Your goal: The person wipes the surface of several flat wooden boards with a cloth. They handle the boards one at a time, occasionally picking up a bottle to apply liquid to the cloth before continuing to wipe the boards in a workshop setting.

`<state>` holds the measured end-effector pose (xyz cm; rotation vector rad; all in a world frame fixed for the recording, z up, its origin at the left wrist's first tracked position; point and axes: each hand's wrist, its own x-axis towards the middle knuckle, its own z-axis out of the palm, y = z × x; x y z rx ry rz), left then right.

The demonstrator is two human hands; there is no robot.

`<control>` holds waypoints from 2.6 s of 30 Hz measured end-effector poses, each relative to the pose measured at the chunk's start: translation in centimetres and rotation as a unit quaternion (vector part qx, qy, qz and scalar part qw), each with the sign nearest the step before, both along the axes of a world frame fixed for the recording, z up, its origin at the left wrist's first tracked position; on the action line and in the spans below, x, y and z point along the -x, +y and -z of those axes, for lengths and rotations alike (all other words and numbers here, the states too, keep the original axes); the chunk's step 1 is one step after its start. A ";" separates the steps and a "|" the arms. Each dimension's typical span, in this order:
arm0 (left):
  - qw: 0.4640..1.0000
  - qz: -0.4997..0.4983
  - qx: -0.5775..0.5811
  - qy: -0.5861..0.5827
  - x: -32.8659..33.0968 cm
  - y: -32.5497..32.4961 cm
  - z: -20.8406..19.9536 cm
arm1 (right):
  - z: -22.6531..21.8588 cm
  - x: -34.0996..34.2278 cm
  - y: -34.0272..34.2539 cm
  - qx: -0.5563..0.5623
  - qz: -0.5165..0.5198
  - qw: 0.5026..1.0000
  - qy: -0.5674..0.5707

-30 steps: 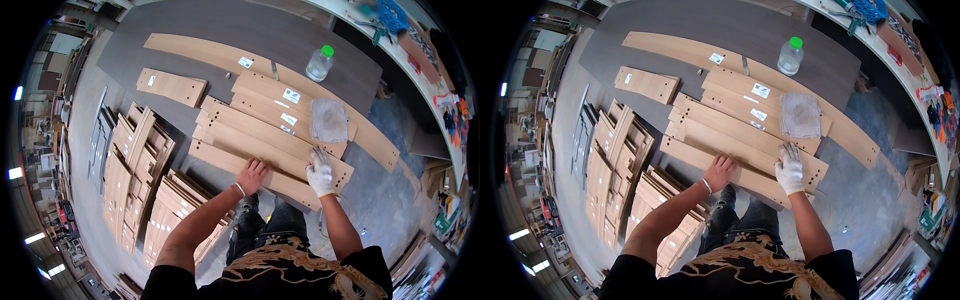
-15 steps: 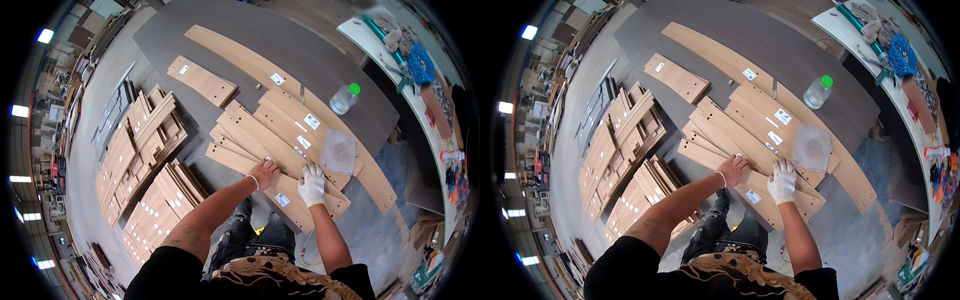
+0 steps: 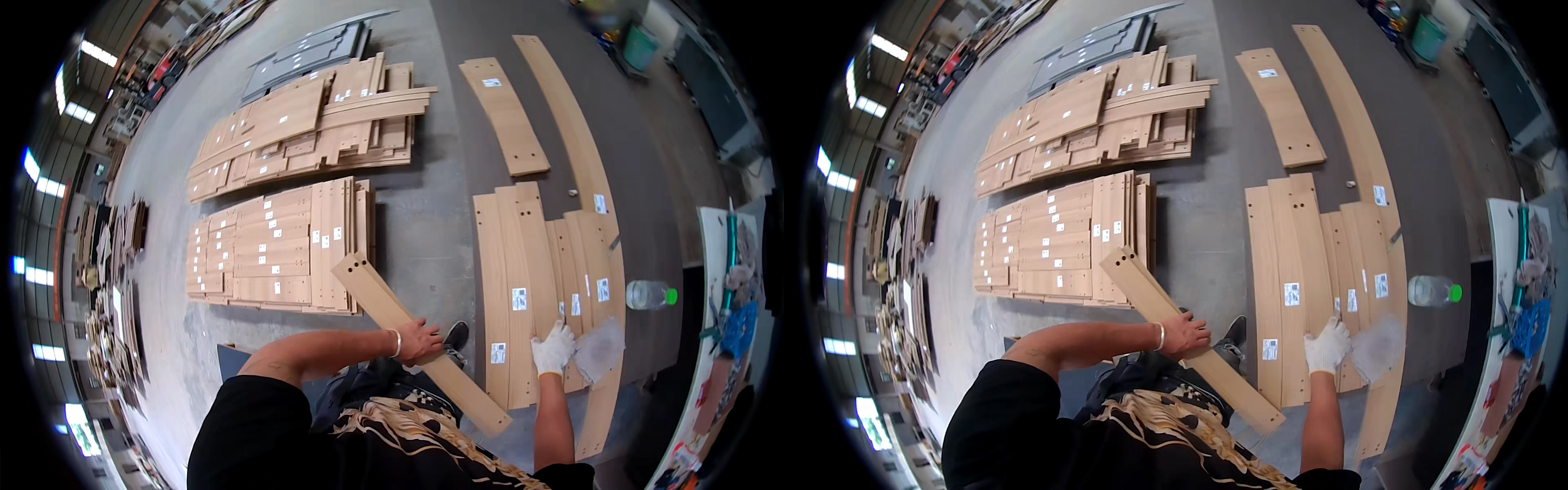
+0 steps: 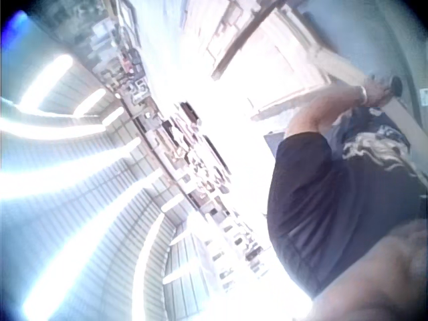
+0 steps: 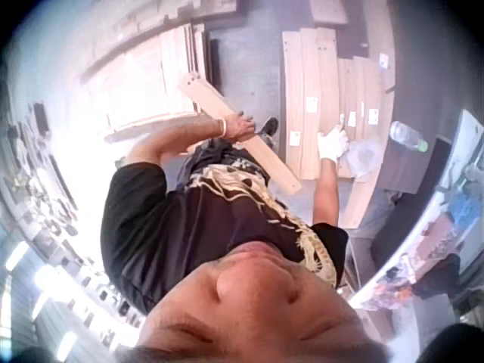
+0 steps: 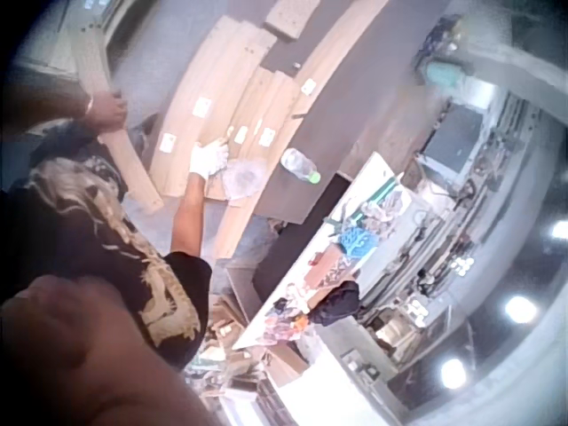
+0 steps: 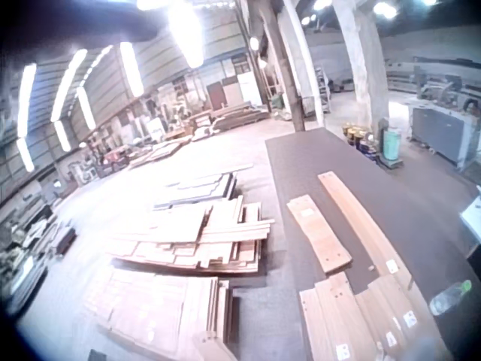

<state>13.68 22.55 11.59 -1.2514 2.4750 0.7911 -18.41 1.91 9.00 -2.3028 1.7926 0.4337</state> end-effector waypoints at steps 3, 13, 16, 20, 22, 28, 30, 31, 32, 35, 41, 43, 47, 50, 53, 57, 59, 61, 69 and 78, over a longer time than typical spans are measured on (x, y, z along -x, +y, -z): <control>0.990 -0.127 -0.049 -0.024 -4.2 8.2 -2.6 | -0.2 -1.2 1.0 -0.027 -0.020 0.999 -0.041; 0.727 -0.674 -0.093 0.093 -11.0 30.8 -2.4 | 2.1 -5.1 4.3 -0.450 0.222 0.614 -0.610; 0.567 -0.798 -0.076 0.189 -12.5 35.4 -1.8 | -3.5 -14.7 6.9 -0.656 0.249 0.441 -0.560; 0.411 -0.873 -0.004 0.262 -20.0 41.2 2.5 | -5.2 -28.4 13.1 -0.643 0.138 0.488 -0.574; 0.360 -0.891 0.012 0.277 -25.0 46.0 4.7 | -4.4 -32.3 17.0 -0.626 0.156 0.564 -0.515; 0.107 -0.792 0.072 0.597 -42.3 60.3 10.2 | -2.8 -46.8 28.3 -0.606 0.156 0.674 -0.392; 0.034 -0.749 0.083 0.656 -46.9 65.4 9.7 | -3.9 -51.8 32.6 -0.623 0.145 0.668 -0.380; 0.013 -0.732 0.109 0.672 -48.4 67.8 9.3 | -5.0 -54.6 34.9 -0.621 0.140 0.674 -0.374; -0.005 -0.728 0.114 0.676 -49.8 70.8 8.7 | -7.1 -57.2 37.7 -0.648 0.159 0.636 -0.389; -0.046 -0.661 0.149 0.734 -54.2 76.5 6.3 | -11.3 -62.9 40.7 -0.733 0.160 0.535 -0.390; -0.105 -0.616 0.247 0.741 -63.8 81.0 4.2 | -3.8 -73.8 44.0 -0.473 -0.076 0.801 -0.358; -0.137 -0.637 0.268 0.709 -67.3 82.1 5.6 | -0.2 -79.3 47.7 -0.371 -0.140 0.821 -0.410; -0.208 -0.674 0.278 0.652 -70.6 82.8 10.0 | 2.7 -89.7 58.3 -0.202 -0.234 0.916 -0.257; -0.253 -0.661 0.257 0.658 -73.1 84.9 14.8 | 7.3 -97.2 65.7 -0.292 -0.186 0.906 -0.245; -0.297 -0.646 0.242 0.660 -75.6 88.1 18.9 | 12.9 -107.0 74.0 -0.306 -0.217 0.891 -0.254; -0.343 -0.657 0.176 0.648 -77.3 94.2 22.3 | 20.0 -122.7 85.5 -0.261 -0.282 0.899 -0.208; -0.351 -0.645 0.164 0.659 -77.5 97.9 24.4 | 24.1 -129.9 90.2 -0.279 -0.324 0.891 -0.150; -0.345 -0.650 0.167 0.657 -79.5 100.6 25.9 | 28.1 -137.4 93.5 -0.282 -0.362 0.875 -0.150; -0.350 -0.693 0.177 0.605 -86.5 105.7 28.9 | 34.5 -150.3 106.4 -0.236 -0.450 0.849 -0.143; -0.384 -0.647 0.177 0.635 -95.1 104.6 31.2 | 36.2 -148.5 108.1 -0.086 -0.626 0.756 -0.168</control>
